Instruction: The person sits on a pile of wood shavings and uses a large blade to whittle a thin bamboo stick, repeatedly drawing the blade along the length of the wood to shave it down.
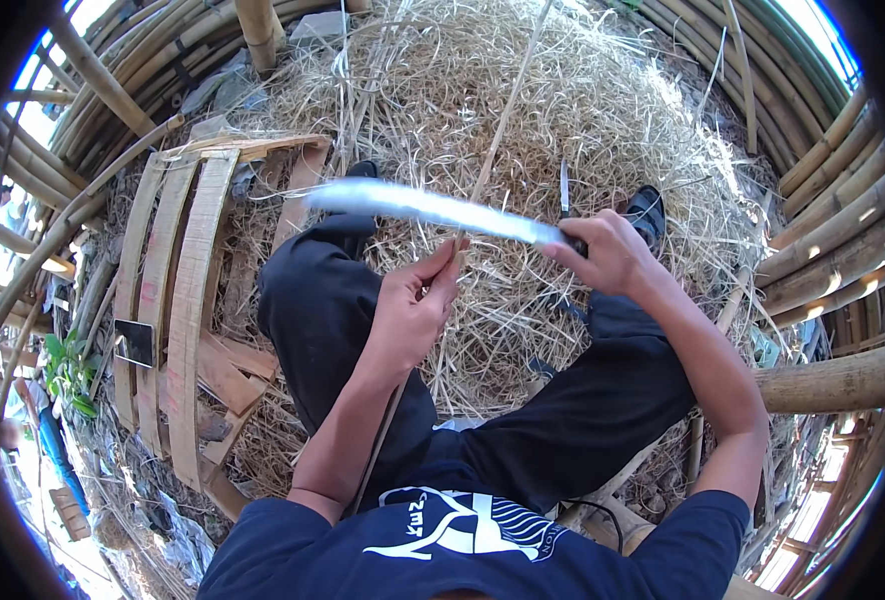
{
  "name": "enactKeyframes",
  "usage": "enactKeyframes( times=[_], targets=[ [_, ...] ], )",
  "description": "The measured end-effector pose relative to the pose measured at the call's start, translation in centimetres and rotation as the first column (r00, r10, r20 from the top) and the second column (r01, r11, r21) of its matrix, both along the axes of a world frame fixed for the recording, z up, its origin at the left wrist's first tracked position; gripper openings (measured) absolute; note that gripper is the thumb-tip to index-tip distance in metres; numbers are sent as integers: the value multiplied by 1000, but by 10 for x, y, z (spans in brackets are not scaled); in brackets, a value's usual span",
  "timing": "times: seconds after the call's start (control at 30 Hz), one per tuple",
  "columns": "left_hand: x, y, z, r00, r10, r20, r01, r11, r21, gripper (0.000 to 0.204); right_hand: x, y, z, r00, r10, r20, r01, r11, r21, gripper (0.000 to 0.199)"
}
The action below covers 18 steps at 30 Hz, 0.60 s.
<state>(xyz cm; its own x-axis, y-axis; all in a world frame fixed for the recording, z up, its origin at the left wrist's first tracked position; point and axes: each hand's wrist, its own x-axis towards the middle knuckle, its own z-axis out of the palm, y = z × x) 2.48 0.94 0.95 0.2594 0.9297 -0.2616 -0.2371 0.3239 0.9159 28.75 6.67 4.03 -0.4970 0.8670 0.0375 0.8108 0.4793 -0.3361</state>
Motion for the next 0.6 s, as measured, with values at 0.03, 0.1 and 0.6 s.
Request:
enactKeyframes(
  times=[0.03,0.1,0.6],
  targets=[
    [0,0,2,1000,-9,-25,10,1000,15,30,1,-1,-1,997,75,36,-76,996,37,57],
    [0,-1,5,1000,-5,-22,4,1000,-5,30,6,10,2,999,-10,30,12,998,-66,59],
    [-1,-6,0,996,-31,-83,33,999,18,31,27,14,-12,968,-243,-65,239,969,-67,62]
  ],
)
